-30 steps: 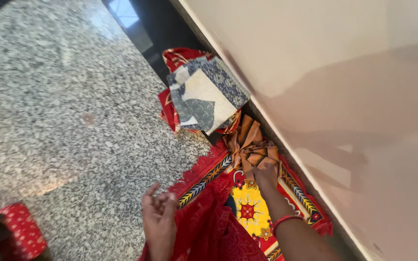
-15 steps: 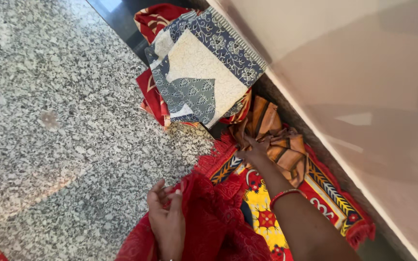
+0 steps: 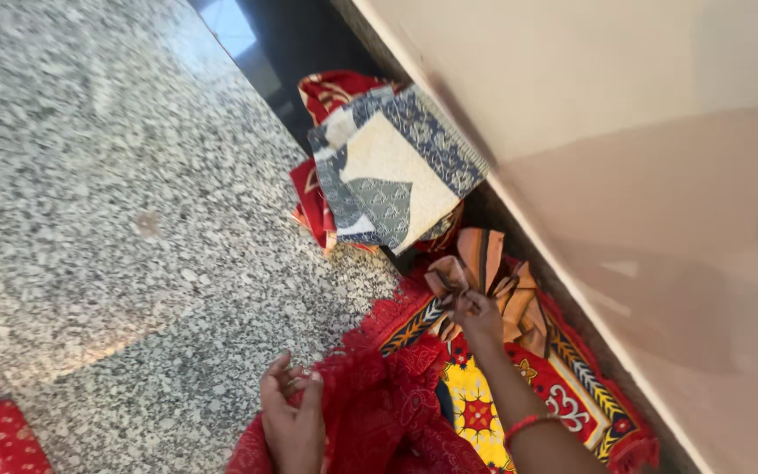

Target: The person inserts a pillow into a blue patterned pillowcase, adjusts the corners, and places it on the bed. Then the person inserts another pillow into a striped orange pillowcase, smooths the cover, and places it beside the first pillow.

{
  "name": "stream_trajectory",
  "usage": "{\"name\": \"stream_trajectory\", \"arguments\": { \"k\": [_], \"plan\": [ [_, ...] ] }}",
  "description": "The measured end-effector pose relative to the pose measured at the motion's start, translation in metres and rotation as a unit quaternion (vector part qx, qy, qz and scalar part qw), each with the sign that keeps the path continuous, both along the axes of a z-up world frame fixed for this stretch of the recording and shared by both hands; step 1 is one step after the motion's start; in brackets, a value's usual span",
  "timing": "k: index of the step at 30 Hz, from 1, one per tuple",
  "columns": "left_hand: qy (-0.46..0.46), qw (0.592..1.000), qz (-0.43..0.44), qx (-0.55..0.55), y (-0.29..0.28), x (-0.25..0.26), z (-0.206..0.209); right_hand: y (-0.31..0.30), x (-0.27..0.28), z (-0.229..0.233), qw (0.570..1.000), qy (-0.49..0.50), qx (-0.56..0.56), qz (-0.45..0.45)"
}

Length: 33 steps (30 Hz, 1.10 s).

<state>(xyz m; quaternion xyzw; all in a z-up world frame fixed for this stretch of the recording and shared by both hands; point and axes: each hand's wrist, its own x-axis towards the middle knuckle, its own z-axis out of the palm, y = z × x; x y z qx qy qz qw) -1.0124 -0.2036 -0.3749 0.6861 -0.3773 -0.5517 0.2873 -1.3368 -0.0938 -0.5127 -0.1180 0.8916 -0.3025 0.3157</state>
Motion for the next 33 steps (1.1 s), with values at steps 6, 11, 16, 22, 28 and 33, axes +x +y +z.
{"name": "stream_trajectory", "arguments": {
  "k": [6,11,16,22,28,33],
  "plan": [
    [0.018,1.0,0.017,0.001,0.012,0.004,0.055,0.005,0.003,0.074,0.991,0.075,0.072,0.087],
    [0.048,0.998,0.036,-0.002,0.03,0.007,0.073,0.0,-0.014,0.081,0.997,-0.038,0.063,0.015],
    [0.059,0.997,0.054,0.009,0.055,0.018,0.068,-0.003,-0.001,0.098,0.993,-0.022,-0.093,0.074],
    [0.164,0.982,0.058,0.07,0.053,0.016,0.133,-0.022,0.121,0.256,0.965,-0.131,-0.167,0.155],
    [0.219,0.948,0.096,0.211,0.01,0.022,0.275,-0.009,0.229,0.419,0.901,-0.174,-0.218,0.332],
    [0.308,0.941,0.137,0.011,0.017,0.038,0.286,-0.007,0.235,0.471,0.837,-0.169,-0.241,0.461]
  ]
}}
